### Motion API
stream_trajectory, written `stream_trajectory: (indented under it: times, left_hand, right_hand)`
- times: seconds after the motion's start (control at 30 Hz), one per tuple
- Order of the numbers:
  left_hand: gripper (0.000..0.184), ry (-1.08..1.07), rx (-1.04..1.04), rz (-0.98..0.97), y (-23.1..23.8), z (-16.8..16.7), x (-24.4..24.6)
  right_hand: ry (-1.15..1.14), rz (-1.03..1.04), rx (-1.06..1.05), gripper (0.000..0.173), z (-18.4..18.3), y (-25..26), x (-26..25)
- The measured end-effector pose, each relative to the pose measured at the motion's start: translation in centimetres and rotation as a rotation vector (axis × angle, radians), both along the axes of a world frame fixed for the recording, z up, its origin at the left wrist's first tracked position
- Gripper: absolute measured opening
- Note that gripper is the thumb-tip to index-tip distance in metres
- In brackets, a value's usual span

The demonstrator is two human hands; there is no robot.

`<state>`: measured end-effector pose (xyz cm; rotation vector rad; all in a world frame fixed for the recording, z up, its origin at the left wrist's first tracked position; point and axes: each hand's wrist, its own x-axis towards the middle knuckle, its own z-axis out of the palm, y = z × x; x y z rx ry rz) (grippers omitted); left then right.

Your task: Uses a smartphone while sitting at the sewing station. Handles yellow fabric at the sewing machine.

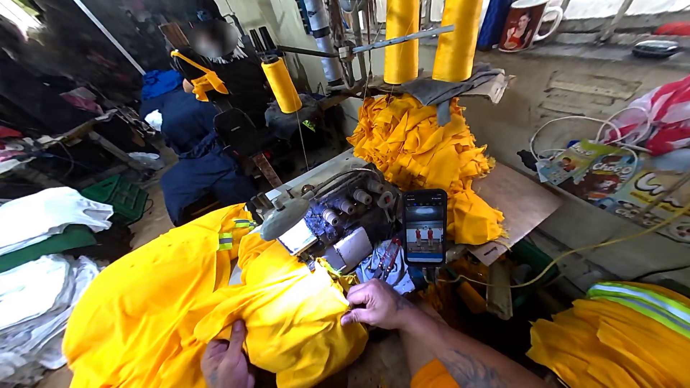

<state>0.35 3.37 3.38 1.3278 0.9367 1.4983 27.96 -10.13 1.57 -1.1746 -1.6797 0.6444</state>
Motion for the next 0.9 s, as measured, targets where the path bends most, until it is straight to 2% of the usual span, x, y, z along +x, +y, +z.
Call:
stream_trajectory:
  times: [0.4, 0.9]
  left_hand:
    - [0.012, -0.013, 0.011, -0.005, 0.03, -0.02, 0.02]
    - [0.009, 0.017, -0.003, 0.008, 0.03, 0.06, -0.06]
  right_hand:
    - [-0.007, -0.017, -0.063, 0.045, 0.04, -0.02, -0.08]
    - [0.005, -0.012, -0.002, 0.047, -0.14, 0.07, 0.00]
